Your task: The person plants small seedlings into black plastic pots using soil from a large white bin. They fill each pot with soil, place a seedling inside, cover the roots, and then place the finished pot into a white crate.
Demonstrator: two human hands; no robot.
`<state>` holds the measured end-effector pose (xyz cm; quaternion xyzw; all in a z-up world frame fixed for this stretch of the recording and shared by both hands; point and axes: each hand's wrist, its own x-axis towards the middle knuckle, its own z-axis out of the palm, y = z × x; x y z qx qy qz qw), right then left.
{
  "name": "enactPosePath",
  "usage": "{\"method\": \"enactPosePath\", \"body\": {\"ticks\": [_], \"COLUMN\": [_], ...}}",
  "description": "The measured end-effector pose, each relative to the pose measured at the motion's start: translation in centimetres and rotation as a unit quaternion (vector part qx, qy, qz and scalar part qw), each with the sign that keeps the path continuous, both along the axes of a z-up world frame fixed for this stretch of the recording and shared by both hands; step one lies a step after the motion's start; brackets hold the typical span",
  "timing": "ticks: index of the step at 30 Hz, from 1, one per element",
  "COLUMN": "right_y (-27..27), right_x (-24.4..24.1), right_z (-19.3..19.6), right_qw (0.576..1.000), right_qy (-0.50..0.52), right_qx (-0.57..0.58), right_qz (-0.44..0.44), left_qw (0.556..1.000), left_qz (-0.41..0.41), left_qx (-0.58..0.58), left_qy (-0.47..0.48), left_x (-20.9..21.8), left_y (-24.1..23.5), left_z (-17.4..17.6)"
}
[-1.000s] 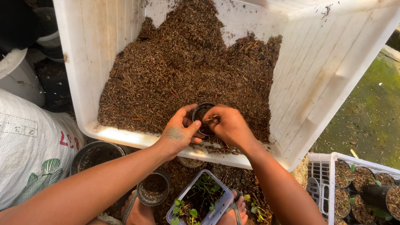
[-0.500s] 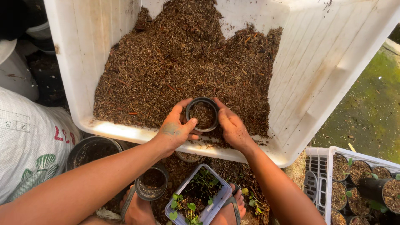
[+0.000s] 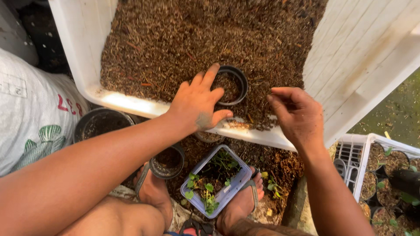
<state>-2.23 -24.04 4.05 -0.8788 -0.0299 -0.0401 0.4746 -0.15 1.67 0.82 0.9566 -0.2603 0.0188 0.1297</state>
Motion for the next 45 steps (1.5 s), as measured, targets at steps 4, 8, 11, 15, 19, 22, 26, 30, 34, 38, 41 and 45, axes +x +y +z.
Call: {"method": "enactPosePath", "body": {"ticks": [4, 8, 11, 15, 19, 22, 26, 30, 34, 38, 41, 45], "right_y": [-0.7, 0.3, 2.7, 5.2, 6.2, 6.9, 6.8, 6.5, 6.4, 5.8, 5.0, 4.0], "right_x": [-2.8, -6.3, -8.4, -10.9, -12.0, -11.9, -11.9, -12.5, -13.3, -12.8, -11.8, -10.5], "right_z": [0.8, -2.9, -8.5, -15.1, -17.9, -18.6, -18.9, -19.1, -19.9, -20.3, -19.6, -17.3], "right_qw": [0.972, 0.932, 0.852, 0.83, 0.85, 0.836, 0.772, 0.737, 0.716, 0.76, 0.772, 0.775], "right_qy": [-0.059, 0.139, 0.169, 0.189, 0.149, 0.158, 0.171, 0.136, 0.139, 0.086, 0.11, 0.124], "right_qx": [-0.178, -0.144, -0.18, -0.206, -0.132, -0.16, -0.275, -0.281, -0.307, -0.257, -0.261, -0.227], "right_qz": [0.141, 0.302, 0.462, 0.484, 0.487, 0.5, 0.547, 0.6, 0.611, 0.591, 0.568, 0.576], "left_qw": [0.993, 0.98, 0.981, 0.982, 0.981, 0.983, 0.982, 0.982, 0.98, 0.98, 0.975, 0.976], "left_qz": [-0.022, -0.012, 0.013, 0.034, 0.05, 0.057, 0.07, 0.076, 0.087, 0.088, 0.099, 0.116], "left_qx": [-0.106, -0.176, -0.18, -0.182, -0.186, -0.177, -0.168, -0.169, -0.169, -0.172, -0.191, -0.172], "left_qy": [-0.052, -0.091, -0.066, -0.046, -0.007, 0.008, 0.043, 0.039, 0.056, 0.049, 0.057, 0.067], "left_x": [-0.5, -0.8, -0.6, -0.4, -0.6, -0.6, -0.6, -0.5, -0.5, -0.4, -0.5, -0.3], "left_y": [0.6, 1.5, 1.8, 2.0, 2.0, 2.1, 2.1, 2.3, 2.2, 2.2, 2.4, 2.6], "left_z": [-0.2, -0.3, 0.0, 0.3, 0.4, 0.5, 0.3, 0.3, 0.4, 0.6, 0.7, 1.0]}}
